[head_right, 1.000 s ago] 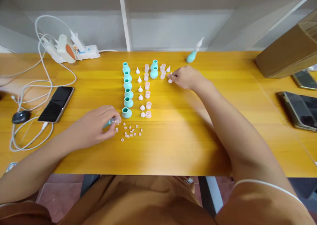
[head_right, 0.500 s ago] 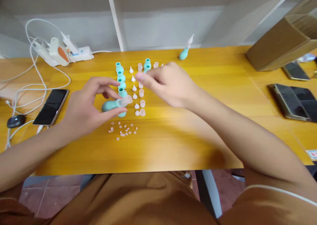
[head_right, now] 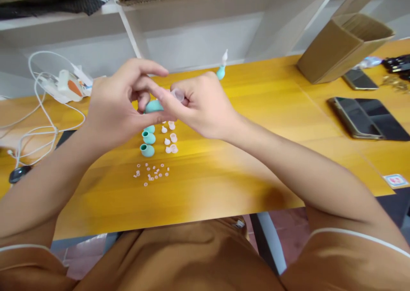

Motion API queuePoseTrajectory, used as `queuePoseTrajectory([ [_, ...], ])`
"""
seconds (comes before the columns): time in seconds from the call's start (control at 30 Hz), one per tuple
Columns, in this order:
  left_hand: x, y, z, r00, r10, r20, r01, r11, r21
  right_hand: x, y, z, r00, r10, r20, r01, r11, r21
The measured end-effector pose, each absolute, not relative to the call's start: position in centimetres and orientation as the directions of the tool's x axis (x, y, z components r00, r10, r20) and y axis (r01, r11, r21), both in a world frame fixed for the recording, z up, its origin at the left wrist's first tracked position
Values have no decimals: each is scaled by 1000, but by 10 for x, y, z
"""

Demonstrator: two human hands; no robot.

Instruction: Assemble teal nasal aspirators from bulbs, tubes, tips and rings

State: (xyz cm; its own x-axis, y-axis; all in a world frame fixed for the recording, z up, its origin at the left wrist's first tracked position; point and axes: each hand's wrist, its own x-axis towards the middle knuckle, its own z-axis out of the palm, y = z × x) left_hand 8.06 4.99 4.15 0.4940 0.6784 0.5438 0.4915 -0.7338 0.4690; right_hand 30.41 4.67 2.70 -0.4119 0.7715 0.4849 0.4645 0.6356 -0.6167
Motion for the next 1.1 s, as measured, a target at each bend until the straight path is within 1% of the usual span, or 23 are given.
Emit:
queuePoseTrajectory([
  [0.07,84,49,43,469,691,550,463,-722,514,301,47,28,-397,791,466,380,604,-701],
  [0.13,89,46,46,440,706,555,408,-708,577,295,47,28,-387,811,439,233,547,-804],
  [0.2,94,43,50,417,715,561,322,-693,645,291,47,31,-395,831,392,50,446,-894],
  [0.27,96,42,53,405,737,541,264,-661,702,292,49,38,-387,859,335,-74,333,-940],
  [0.33,95,48,52,400,777,487,286,-610,739,300,56,47,-289,900,326,-66,321,-945],
  [0.37,93,54,49,399,798,452,328,-585,742,307,62,50,-215,910,354,-8,361,-932],
  [0.4,90,63,45,396,816,422,385,-564,730,314,71,52,-160,903,400,98,417,-904],
  [0.43,87,73,39,396,824,405,443,-557,702,322,81,51,-141,881,451,216,472,-855],
  [0.47,84,85,33,408,821,399,483,-565,669,330,92,48,-201,860,470,362,511,-780],
  [0.5,82,98,26,431,813,392,518,-579,630,337,104,42,-288,842,457,511,539,-670],
  [0.57,79,124,12,458,807,373,588,-590,554,346,127,26,-401,847,348,682,530,-504],
  [0.63,82,145,2,513,795,325,638,-606,476,349,149,6,-453,864,222,803,503,-319],
  [0.7,88,160,-5,567,771,291,670,-637,382,347,167,-12,-491,864,111,844,504,-186],
  [0.77,97,170,-9,630,738,241,687,-675,270,344,180,-27,-526,850,35,842,526,-115],
  [0.83,105,176,-14,679,707,198,689,-706,163,340,190,-38,-541,841,-10,841,540,-24],
  [0.9,111,180,-19,699,693,177,687,-719,101,338,195,-45,-550,835,-25,834,550,45],
  [0.93,113,182,-21,703,689,173,686,-722,89,337,196,-48,-556,831,-26,829,557,59],
  [1.0,115,185,-27,702,695,157,691,-717,85,336,198,-53,-569,822,-18,821,569,41],
  [1.1,114,187,-31,698,703,135,698,-711,86,336,199,-60,-588,809,-3,807,587,-58],
])
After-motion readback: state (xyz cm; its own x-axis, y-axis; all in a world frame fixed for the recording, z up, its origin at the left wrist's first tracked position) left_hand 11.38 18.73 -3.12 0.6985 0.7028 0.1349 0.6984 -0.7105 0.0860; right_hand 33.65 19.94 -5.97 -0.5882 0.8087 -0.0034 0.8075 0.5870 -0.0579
